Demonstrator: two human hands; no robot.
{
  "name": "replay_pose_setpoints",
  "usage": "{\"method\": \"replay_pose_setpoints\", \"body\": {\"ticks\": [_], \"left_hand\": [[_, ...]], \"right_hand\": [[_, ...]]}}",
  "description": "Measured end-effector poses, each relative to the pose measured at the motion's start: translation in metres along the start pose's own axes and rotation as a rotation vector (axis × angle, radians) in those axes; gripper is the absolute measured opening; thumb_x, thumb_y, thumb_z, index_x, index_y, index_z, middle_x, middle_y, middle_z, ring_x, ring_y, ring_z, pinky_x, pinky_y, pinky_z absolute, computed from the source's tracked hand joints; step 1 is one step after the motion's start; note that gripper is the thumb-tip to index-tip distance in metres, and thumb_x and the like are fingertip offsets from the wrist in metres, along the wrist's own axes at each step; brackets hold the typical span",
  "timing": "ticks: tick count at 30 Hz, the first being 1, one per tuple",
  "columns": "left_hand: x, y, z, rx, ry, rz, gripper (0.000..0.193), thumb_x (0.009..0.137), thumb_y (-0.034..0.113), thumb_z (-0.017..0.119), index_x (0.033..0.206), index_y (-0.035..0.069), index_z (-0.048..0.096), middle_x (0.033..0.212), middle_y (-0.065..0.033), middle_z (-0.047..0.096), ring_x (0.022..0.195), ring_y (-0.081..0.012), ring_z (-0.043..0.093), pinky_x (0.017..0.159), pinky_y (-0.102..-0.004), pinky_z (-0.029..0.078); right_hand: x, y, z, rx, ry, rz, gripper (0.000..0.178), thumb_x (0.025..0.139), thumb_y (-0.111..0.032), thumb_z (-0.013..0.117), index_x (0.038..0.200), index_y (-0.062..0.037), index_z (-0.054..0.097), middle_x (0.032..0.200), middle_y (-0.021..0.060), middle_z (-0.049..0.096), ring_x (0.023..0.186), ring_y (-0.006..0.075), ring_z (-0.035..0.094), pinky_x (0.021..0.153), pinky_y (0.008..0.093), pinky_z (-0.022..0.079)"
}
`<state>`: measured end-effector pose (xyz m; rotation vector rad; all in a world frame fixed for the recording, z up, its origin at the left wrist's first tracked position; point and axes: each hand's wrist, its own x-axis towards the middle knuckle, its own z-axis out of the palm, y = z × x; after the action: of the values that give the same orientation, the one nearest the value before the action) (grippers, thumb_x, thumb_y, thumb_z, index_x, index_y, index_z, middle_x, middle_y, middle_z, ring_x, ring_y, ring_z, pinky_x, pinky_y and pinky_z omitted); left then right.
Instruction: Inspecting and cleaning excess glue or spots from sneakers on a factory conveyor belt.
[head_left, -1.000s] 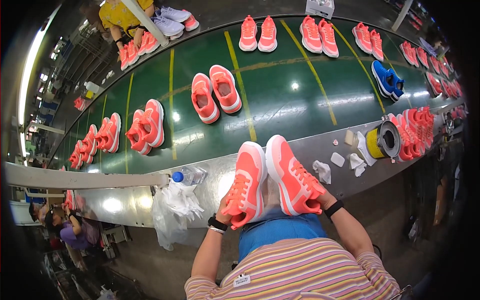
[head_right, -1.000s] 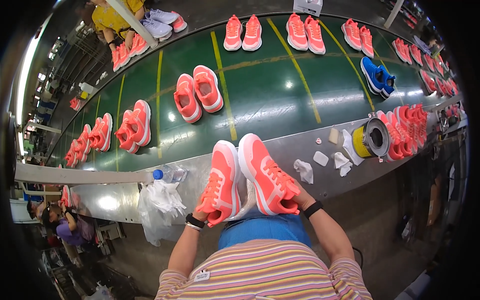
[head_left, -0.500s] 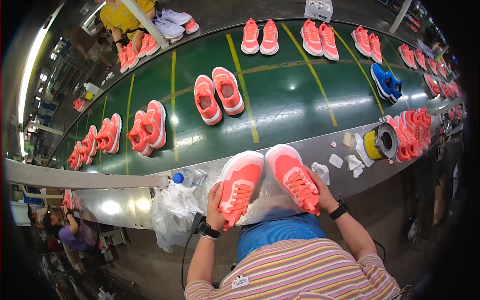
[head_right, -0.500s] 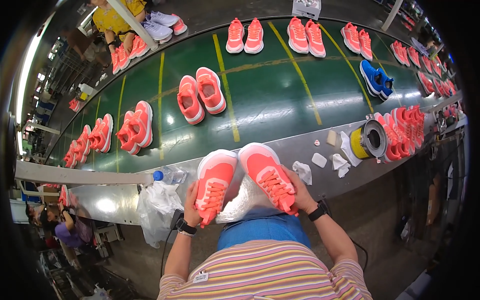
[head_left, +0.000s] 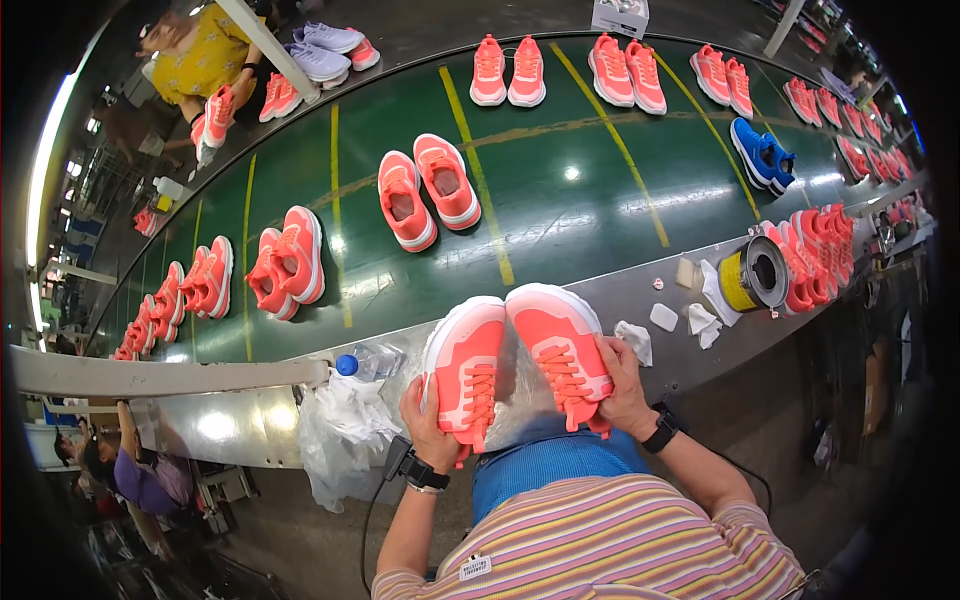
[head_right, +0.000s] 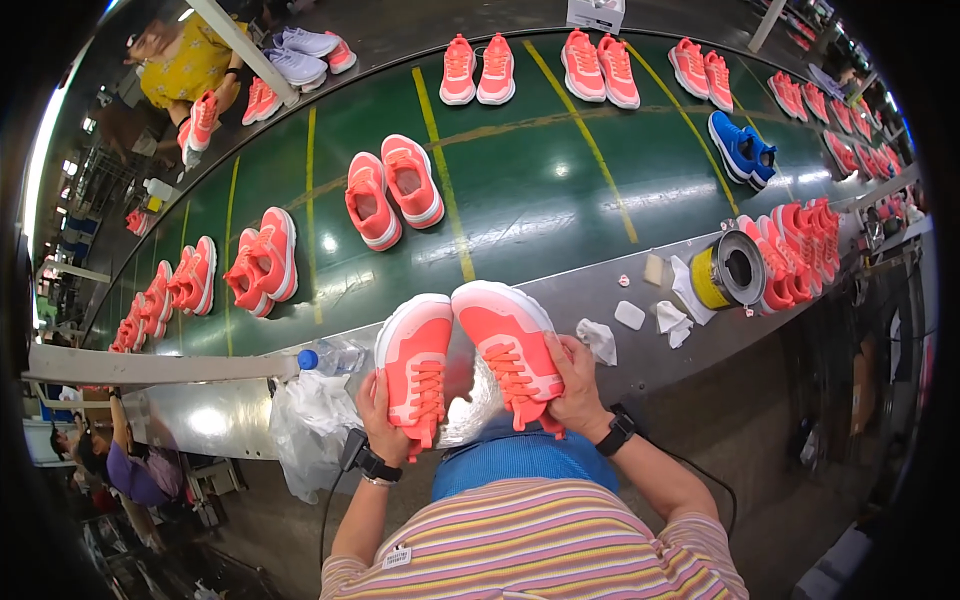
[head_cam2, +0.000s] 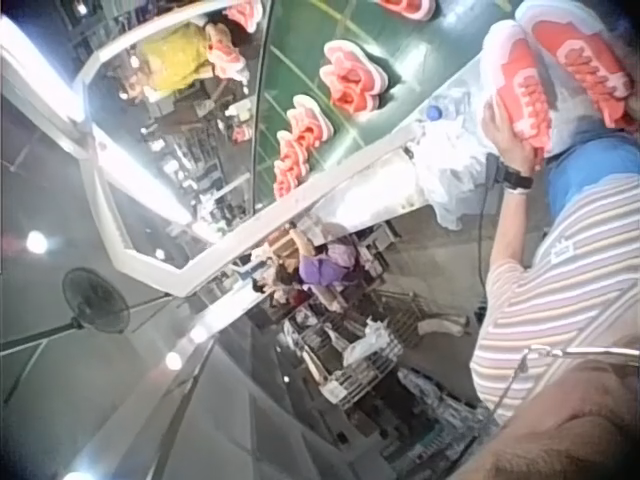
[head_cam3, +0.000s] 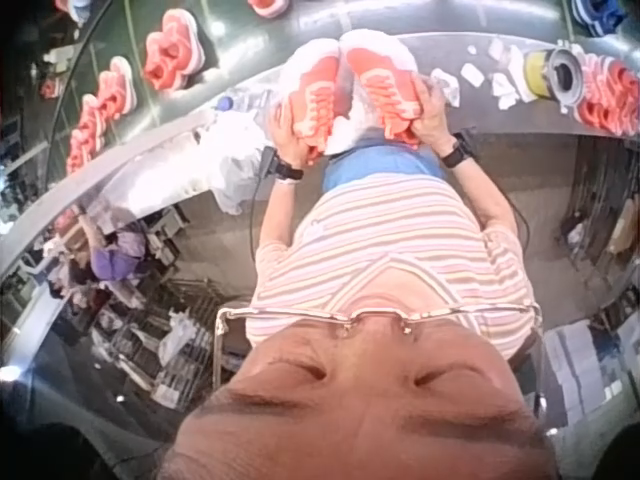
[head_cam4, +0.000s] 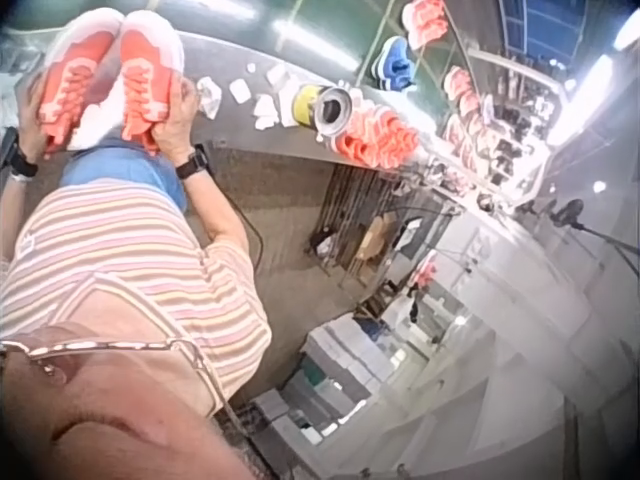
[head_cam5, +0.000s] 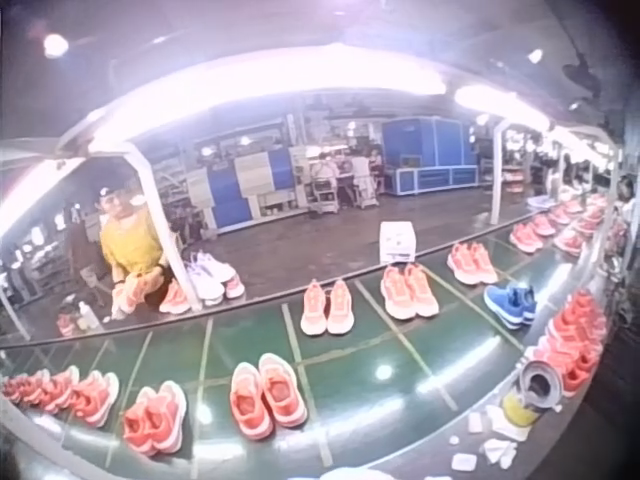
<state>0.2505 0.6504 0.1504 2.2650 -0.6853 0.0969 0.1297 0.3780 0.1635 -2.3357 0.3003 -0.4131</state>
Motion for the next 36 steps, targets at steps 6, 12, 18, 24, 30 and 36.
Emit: {"method": "replay_pose_setpoints", "body": {"ticks": [6, 12, 18, 24, 30, 36], "left_hand": [[-0.007, 0.0, -0.002, 0.03, 0.017, -0.049, 0.069, 0.062, 0.011, 0.065, 0.128, 0.007, 0.044, 0.126, -0.0198, 0.039, 0.113, -0.0374, 0.037, 0.096, -0.0458, 0.027], [-0.011, 0.007, -0.001, 0.138, 0.053, -0.061, 0.069, 0.062, 0.015, 0.066, 0.128, 0.008, 0.045, 0.125, -0.0202, 0.039, 0.111, -0.0373, 0.037, 0.095, -0.0463, 0.027], [-0.007, 0.018, 0.016, 0.348, -0.278, -0.214, 0.087, 0.061, 0.022, 0.072, 0.136, 0.01, 0.03, 0.126, -0.0245, 0.033, 0.11, -0.0422, 0.033, 0.094, -0.0502, 0.027], [-0.008, -0.058, 0.025, -0.237, -0.238, -0.372, 0.077, 0.075, 0.031, 0.066, 0.135, 0.001, 0.028, 0.117, -0.0257, 0.045, 0.104, -0.0364, 0.045, 0.091, -0.0403, 0.036], [-0.002, -0.094, 0.021, -0.474, -0.517, -0.547, 0.063, 0.091, 0.038, 0.044, 0.135, -0.004, 0.026, 0.121, -0.0249, 0.048, 0.113, -0.0286, 0.047, 0.095, -0.0333, 0.036], [0.024, -0.061, -0.004, -0.714, -0.526, -0.694, 0.056, 0.096, 0.041, 0.03, 0.127, -0.005, 0.04, 0.119, -0.015, 0.051, 0.109, -0.0177, 0.048, 0.093, -0.0283, 0.037]], "right_hand": [[-0.003, -0.005, 0.007, 0.001, 0.011, 0.012, 0.079, 0.062, -0.015, 0.071, 0.133, -0.009, 0.037, 0.118, 0.0186, 0.041, 0.106, 0.0334, 0.042, 0.094, 0.0413, 0.032], [-0.004, -0.021, 0.014, -0.084, -0.012, 0.064, 0.078, 0.061, -0.011, 0.066, 0.133, -0.0091, 0.037, 0.118, 0.0198, 0.039, 0.107, 0.0355, 0.04, 0.094, 0.0424, 0.031], [0.008, -0.04, 0.036, -0.358, -0.196, 0.005, 0.085, 0.063, -0.023, 0.072, 0.136, -0.0092, 0.031, 0.114, 0.0198, 0.041, 0.104, 0.0349, 0.041, 0.093, 0.0417, 0.032], [0.029, 0.013, 0.044, 0.385, -0.296, 0.407, 0.075, 0.076, -0.03, 0.066, 0.137, -0.0069, 0.028, 0.112, 0.0144, 0.051, 0.101, 0.024, 0.051, 0.087, 0.0343, 0.042], [0.042, 0.027, 0.06, 0.51, -0.544, 0.453, 0.058, 0.085, -0.031, 0.057, 0.132, -0.0028, 0.036, 0.122, 0.015, 0.049, 0.109, 0.0201, 0.049, 0.094, 0.031, 0.037], [0.054, 0.025, 0.052, 0.748, -0.514, 0.631, 0.054, 0.089, -0.033, 0.051, 0.13, 0.0003, 0.039, 0.12, 0.0122, 0.052, 0.106, 0.0157, 0.05, 0.09, 0.0275, 0.04]]}}
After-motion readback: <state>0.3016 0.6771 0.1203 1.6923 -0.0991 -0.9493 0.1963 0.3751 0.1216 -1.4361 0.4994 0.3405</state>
